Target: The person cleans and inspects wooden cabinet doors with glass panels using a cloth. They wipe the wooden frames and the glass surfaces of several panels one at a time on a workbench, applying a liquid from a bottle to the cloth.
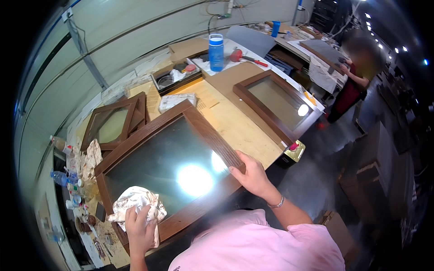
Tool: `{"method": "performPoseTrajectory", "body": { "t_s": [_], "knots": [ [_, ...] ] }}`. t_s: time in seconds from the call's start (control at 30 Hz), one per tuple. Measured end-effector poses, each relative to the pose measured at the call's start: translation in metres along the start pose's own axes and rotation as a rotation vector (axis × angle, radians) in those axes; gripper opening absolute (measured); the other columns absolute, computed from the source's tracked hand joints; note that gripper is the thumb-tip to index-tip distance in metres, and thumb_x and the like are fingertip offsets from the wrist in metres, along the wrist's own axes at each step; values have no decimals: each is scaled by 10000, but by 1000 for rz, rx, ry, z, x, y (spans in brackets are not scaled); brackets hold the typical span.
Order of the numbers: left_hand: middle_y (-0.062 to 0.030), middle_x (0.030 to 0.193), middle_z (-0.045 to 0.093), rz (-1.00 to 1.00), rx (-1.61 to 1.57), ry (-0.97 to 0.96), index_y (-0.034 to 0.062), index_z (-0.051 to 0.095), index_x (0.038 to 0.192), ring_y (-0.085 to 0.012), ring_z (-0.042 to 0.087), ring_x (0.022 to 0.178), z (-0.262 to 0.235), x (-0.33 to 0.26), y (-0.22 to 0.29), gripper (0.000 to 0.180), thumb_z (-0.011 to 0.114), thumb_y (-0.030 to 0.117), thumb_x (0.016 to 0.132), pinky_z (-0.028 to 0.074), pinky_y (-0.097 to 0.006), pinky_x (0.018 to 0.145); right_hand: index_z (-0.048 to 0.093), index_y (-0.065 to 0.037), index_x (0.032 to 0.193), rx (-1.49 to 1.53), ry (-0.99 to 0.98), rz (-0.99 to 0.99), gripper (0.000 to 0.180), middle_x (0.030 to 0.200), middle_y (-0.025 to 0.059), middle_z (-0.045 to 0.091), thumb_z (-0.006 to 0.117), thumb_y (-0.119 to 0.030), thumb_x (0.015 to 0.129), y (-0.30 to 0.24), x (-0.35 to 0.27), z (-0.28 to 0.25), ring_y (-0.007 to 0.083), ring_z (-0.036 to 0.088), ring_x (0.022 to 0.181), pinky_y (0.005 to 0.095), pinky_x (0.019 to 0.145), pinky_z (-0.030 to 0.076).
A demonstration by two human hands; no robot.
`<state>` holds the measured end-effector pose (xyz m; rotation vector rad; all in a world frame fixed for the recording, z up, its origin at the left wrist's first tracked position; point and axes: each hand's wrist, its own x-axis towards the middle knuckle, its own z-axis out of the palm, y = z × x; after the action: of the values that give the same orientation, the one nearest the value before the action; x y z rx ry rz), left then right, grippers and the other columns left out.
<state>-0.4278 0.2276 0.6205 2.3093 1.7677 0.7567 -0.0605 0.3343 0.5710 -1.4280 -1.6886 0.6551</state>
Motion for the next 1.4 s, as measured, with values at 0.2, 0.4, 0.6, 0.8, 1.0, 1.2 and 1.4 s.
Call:
{"method": "performPoseTrajectory", "body": {
  "t_s": [0.2,0.4,0.6,0.8,1.0,1.2,1.4],
  "knots": [
    [-169,1041,652,-197,-347,344,-15,632,1192,-290,669,922,-17,45,-24,439,675,-54,756,531,-382,806,589,115,1220,-28,111,-84,493,1027,286,678,726,-146,825,1,-1,10,376,689,945,385,823,532],
    [-151,1120,640,407,-191,292,63,652,1172,-271,663,975,16,185,52,381,690,-37,806,544,-366,786,596,126,1190,-4,77,-68,480,1009,287,677,718,-125,800,-1,1,4,392,684,930,397,815,533],
    [-88,1272,592,501,258,260,138,705,1063,-283,599,939,108,279,26,360,588,7,749,490,-378,784,604,121,1175,3,84,-102,456,1002,284,672,701,-117,798,0,0,8,399,677,923,409,813,532],
    [-93,1024,651,217,699,-261,139,765,1002,-272,589,977,57,264,-4,262,629,93,783,477,-417,780,598,125,1175,39,100,-87,455,1011,285,664,691,-120,803,1,4,1,411,667,913,429,809,533],
    [-72,1158,659,394,388,73,148,771,963,-287,590,967,81,282,1,344,586,-23,728,507,-422,801,591,135,1177,58,74,-126,456,1004,290,661,688,-102,800,-5,4,5,420,662,913,430,806,534],
    [-17,1114,703,109,326,105,223,779,1001,-257,634,932,36,180,-99,294,649,51,802,539,-382,838,589,143,1173,47,102,-158,447,989,292,662,680,-82,798,4,6,2,422,661,904,432,803,530],
    [-120,895,675,-449,377,209,79,772,890,-307,625,856,-51,137,-121,218,633,65,723,497,-384,759,585,154,1172,41,83,-151,446,997,303,661,673,-75,799,4,3,6,420,664,914,429,812,528]
  ]
}}
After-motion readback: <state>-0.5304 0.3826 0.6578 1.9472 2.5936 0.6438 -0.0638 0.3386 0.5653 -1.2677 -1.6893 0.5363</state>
